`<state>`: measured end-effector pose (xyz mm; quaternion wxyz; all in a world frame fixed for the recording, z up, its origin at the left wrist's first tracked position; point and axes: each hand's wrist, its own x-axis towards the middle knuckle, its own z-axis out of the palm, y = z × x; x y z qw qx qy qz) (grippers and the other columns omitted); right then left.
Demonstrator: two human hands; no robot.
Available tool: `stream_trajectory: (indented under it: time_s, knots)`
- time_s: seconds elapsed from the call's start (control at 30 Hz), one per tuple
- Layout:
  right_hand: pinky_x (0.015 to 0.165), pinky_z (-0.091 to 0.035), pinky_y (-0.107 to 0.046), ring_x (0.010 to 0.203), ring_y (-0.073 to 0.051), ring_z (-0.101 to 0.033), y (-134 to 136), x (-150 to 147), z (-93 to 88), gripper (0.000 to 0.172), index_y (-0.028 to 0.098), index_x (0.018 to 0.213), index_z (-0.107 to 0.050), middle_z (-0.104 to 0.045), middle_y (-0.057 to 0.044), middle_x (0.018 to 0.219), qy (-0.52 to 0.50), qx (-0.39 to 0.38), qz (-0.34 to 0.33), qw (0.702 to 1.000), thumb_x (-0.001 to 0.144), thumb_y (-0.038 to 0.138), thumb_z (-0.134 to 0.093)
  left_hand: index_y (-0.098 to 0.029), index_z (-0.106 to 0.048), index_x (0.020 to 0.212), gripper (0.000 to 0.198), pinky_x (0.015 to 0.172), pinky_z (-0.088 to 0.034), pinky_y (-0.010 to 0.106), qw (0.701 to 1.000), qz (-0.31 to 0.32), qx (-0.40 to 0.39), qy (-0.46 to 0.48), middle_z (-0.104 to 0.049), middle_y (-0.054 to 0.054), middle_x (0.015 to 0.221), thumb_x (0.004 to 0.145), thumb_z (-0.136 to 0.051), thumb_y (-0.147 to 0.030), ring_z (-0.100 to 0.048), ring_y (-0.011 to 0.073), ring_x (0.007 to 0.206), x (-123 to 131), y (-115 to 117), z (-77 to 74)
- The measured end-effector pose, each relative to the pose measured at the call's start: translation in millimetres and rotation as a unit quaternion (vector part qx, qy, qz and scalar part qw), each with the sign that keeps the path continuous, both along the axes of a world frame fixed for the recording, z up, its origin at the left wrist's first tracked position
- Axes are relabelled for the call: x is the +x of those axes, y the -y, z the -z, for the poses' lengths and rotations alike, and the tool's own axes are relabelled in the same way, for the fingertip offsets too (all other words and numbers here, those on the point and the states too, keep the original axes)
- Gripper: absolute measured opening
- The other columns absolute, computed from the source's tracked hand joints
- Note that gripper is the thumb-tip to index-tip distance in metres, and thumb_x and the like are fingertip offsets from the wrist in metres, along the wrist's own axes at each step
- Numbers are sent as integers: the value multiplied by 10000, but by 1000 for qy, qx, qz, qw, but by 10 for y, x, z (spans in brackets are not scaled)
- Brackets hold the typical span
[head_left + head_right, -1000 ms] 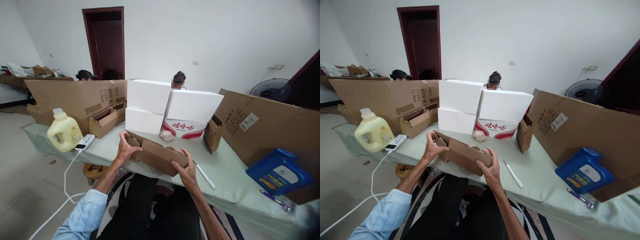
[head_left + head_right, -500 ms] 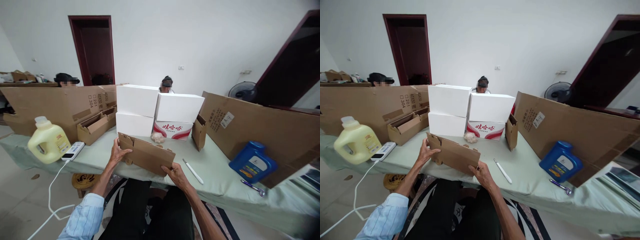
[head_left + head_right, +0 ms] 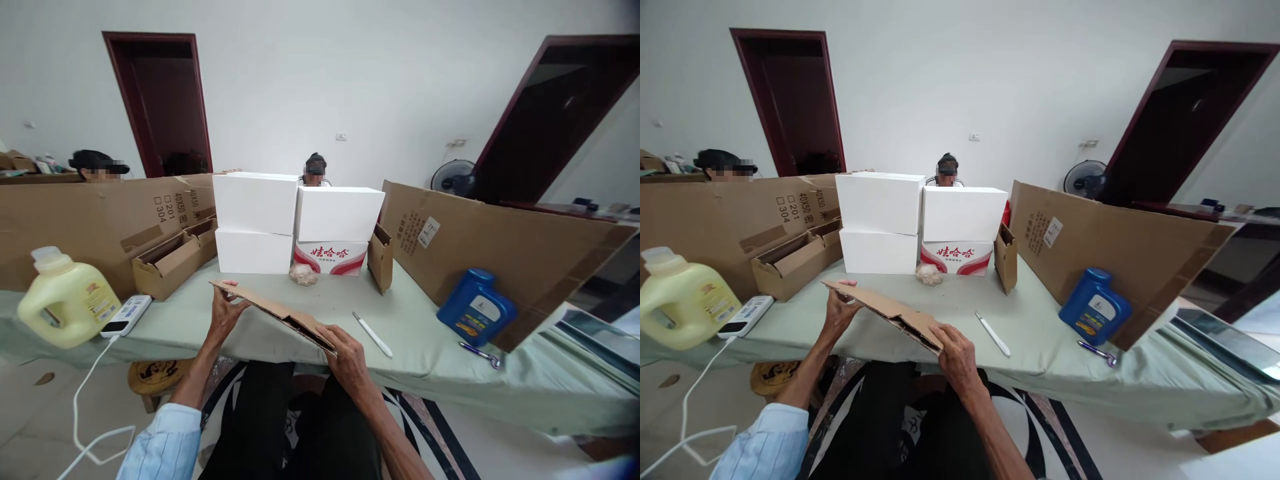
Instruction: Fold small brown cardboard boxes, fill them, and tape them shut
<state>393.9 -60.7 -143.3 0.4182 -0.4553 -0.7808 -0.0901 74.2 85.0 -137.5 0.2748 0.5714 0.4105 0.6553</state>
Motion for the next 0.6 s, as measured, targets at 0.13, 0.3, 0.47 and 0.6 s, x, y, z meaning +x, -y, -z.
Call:
stream_trajectory:
  time_s: [0.13,0.3,0.47,0.6]
  knots:
    - [958,-620,-394,1127,-262,-731,38,46,40,526,256,1384,-661,-743,-101,1246,6,18,13,1000,927,40,-515,-243,-493,1220,855,968,-584,409,999,33,14,18,-604,106,1323,578,-960,-559,-666,249,1168,23,26,-90]
    - [908,-635,-394,1102,-267,-739,64,32,57,457,259,1399,-644,-745,-110,1225,-6,22,14,1000,975,115,-553,-266,-465,1346,977,1046,-560,448,997,71,14,7,-579,157,1443,567,-985,-546,-600,317,1358,1,70,-163]
    - [931,-632,-413,1139,-275,-725,129,12,39,601,275,1450,-621,-732,-108,1256,-1,31,18,999,914,28,-508,-261,-424,1482,1107,1101,-536,474,995,92,6,-28,-517,206,1552,576,-984,-568,-526,350,1454,-66,122,-252]
    - [949,-627,-430,1149,-281,-718,158,-1,32,737,299,1501,-588,-725,-102,1260,0,39,41,998,844,-11,-468,-244,-394,1545,1181,1113,-536,464,994,102,-5,-47,-516,200,1543,577,-983,-573,-535,352,1435,-54,216,-343]
